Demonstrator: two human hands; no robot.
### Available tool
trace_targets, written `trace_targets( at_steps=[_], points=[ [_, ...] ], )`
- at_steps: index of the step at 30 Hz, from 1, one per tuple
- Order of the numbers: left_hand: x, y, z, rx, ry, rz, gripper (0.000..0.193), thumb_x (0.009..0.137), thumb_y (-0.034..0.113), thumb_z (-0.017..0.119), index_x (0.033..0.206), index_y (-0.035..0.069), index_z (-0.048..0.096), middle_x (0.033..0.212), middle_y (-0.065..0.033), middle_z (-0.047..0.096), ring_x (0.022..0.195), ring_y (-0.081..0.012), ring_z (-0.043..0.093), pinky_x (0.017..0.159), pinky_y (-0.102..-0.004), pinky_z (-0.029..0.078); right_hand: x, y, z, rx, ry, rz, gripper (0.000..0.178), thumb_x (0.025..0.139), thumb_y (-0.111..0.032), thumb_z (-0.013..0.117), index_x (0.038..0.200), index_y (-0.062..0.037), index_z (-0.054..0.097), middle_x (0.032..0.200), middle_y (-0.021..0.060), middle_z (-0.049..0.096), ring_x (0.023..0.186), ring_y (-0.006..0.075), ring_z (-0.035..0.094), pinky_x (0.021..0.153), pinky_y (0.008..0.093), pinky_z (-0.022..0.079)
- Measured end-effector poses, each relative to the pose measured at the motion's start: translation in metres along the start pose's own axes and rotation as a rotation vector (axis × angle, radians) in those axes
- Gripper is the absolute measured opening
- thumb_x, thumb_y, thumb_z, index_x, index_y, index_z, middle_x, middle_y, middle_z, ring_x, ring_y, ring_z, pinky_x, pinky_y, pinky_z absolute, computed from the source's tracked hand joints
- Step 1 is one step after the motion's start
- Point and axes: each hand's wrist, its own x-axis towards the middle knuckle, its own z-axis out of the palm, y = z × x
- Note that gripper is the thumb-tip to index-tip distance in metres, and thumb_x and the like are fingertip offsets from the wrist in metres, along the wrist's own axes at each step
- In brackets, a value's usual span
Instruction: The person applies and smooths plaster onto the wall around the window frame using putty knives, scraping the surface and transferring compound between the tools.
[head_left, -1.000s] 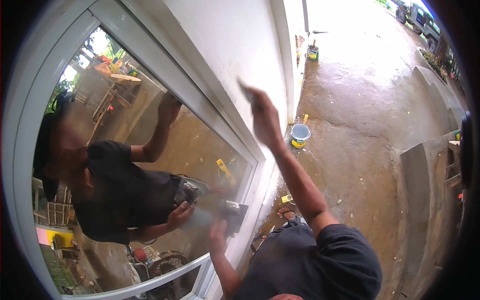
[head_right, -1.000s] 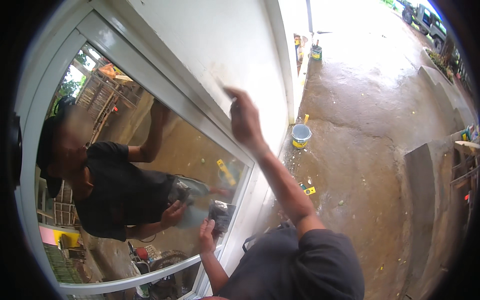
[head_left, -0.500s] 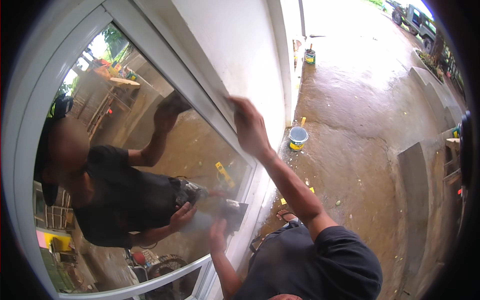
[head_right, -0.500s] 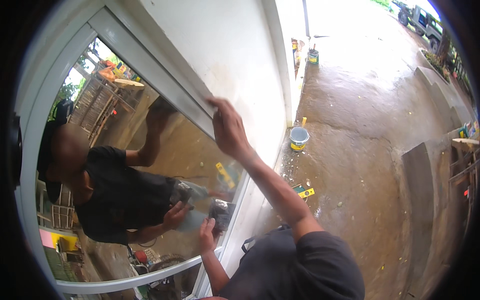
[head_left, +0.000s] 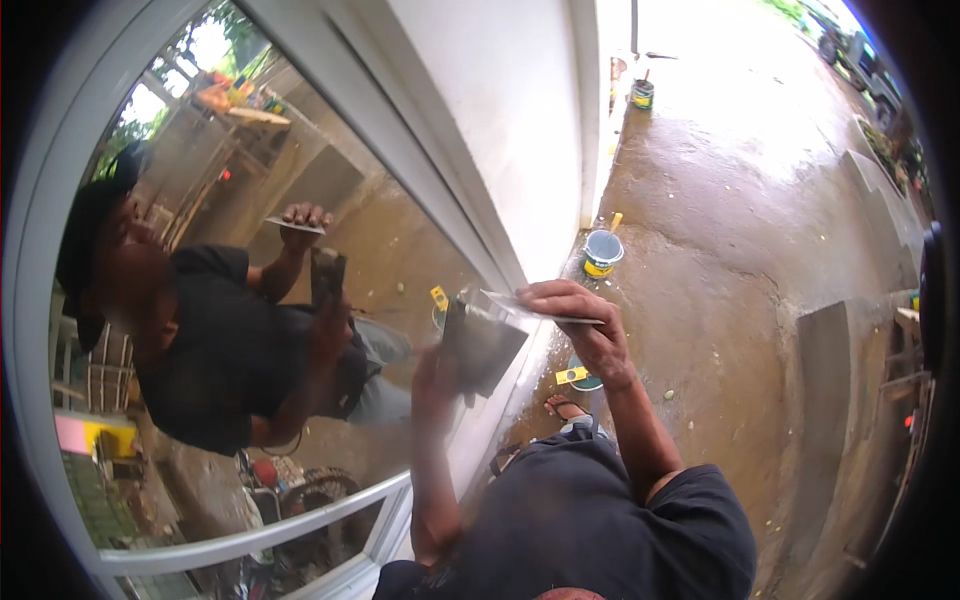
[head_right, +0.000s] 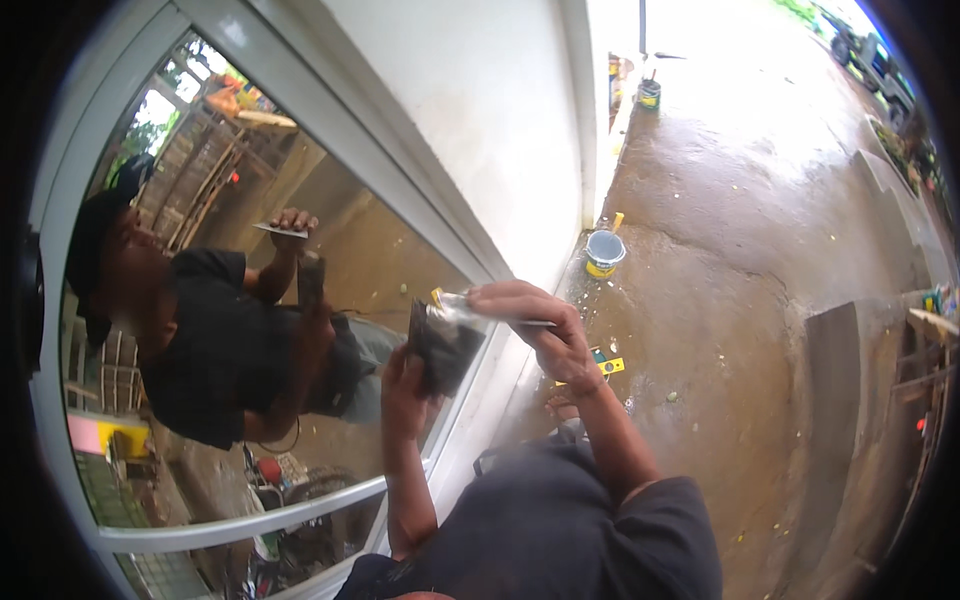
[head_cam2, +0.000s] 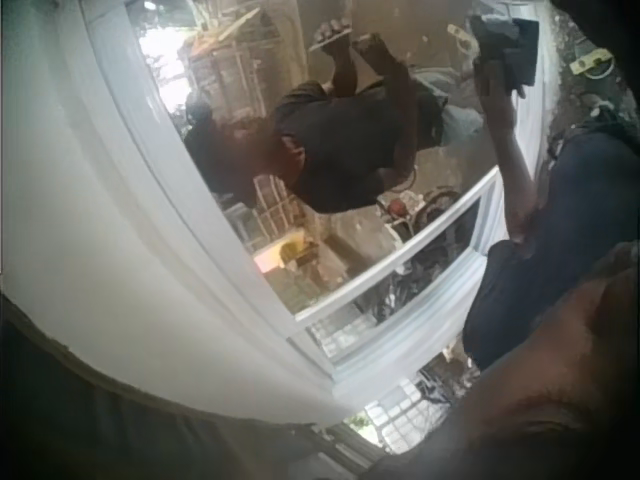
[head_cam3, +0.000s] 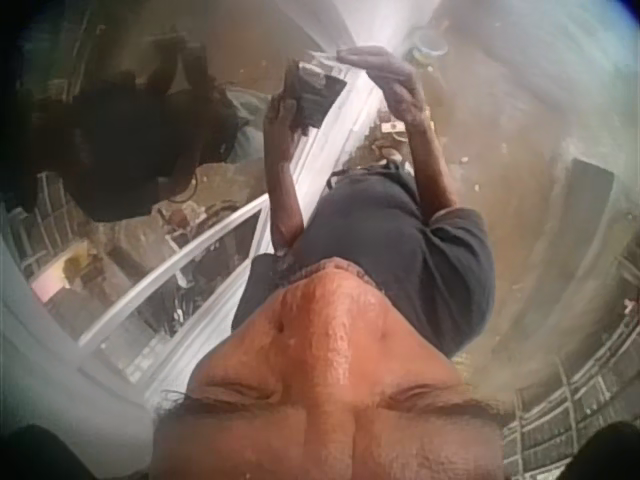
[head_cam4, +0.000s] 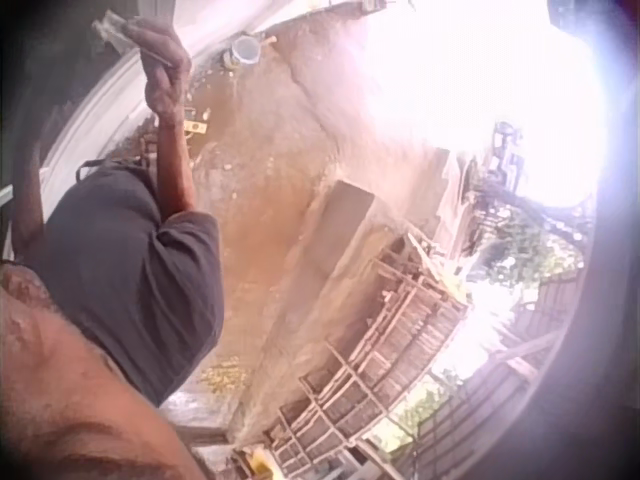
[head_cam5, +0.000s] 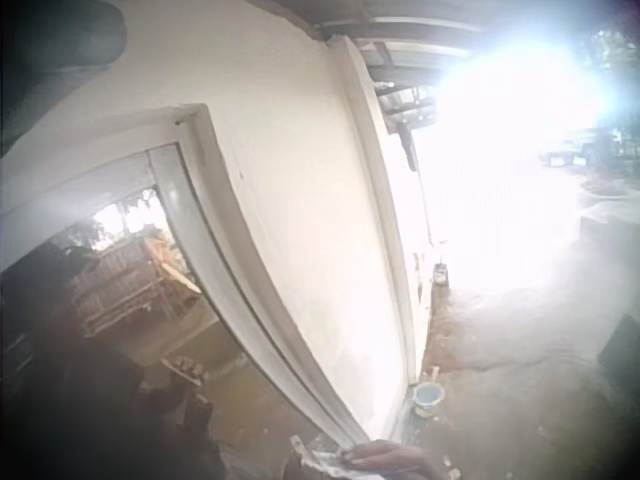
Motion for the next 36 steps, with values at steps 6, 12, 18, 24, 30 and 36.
trace_targets(
  at_steps=[6,12,18,24,30,36],
  points=[
    [0.011,0.052,0.009,-0.501,-0.025,-0.1,0.036,0.104,0.024,0.056,0.129,-0.001,0.055,0.089,-0.0076,0.063,0.066,-0.0104,0.058,0.053,-0.026,0.044,0.007,-0.003,0.001,-0.261,-0.184,-0.366,0.031,0.1,-0.023,0.055,0.113,-0.0042,0.076,0.118,0.0172,0.071,0.118,0.0397,0.063,0.102,0.051,0.048],
    [0.002,0.064,0.015,-0.423,-0.029,-0.108,0.035,0.101,0.017,0.056,0.13,-0.003,0.054,0.089,-0.0074,0.063,0.066,-0.0103,0.057,0.054,-0.026,0.044,0.006,0.021,-0.004,-0.504,-0.082,-0.396,0.028,0.093,-0.005,0.061,0.118,-0.0057,0.073,0.12,0.0162,0.07,0.117,0.036,0.064,0.101,0.0463,0.05],
    [-0.006,0.055,0.007,-0.393,0.021,-0.041,0.037,0.101,0.017,0.056,0.132,-0.004,0.054,0.094,-0.0068,0.065,0.071,-0.0099,0.058,0.058,-0.0267,0.046,-0.02,0.071,-0.041,-0.054,0.237,-0.002,0.038,0.088,0.008,0.059,0.122,-0.0044,0.07,0.124,0.0106,0.069,0.117,0.0254,0.063,0.104,0.0394,0.047],
    [-0.009,0.036,0.018,-0.355,0.106,-0.123,0.04,0.104,0.025,0.056,0.133,-0.001,0.054,0.093,-0.0059,0.065,0.07,-0.0085,0.058,0.061,-0.0257,0.045,-0.019,0.03,-0.021,0.663,0.188,0.016,0.033,0.091,0.0,0.06,0.123,-0.006,0.067,0.128,0.013,0.065,0.127,0.0279,0.056,0.121,0.0488,0.029],
    [0.003,0.049,0.022,-0.465,0.103,-0.125,0.042,0.105,0.029,0.055,0.132,-0.002,0.053,0.085,-0.0059,0.065,0.067,-0.0088,0.059,0.054,-0.0245,0.042,-0.013,0.009,0.0,0.266,-0.061,-0.169,0.027,0.101,-0.013,0.053,0.121,-0.0026,0.068,0.127,0.0192,0.062,0.127,0.0362,0.055,0.114,0.0577,0.036],
    [0.001,0.074,0.018,-0.468,0.118,-0.092,0.039,0.104,0.026,0.056,0.131,-0.002,0.054,0.088,-0.0069,0.066,0.064,-0.0099,0.058,0.052,-0.0248,0.043,-0.011,0.011,-0.007,-0.28,-0.059,0.003,0.034,0.093,0.002,0.051,0.122,0.0041,0.068,0.127,0.0194,0.065,0.124,0.0272,0.059,0.108,0.0379,0.044]
  ],
)
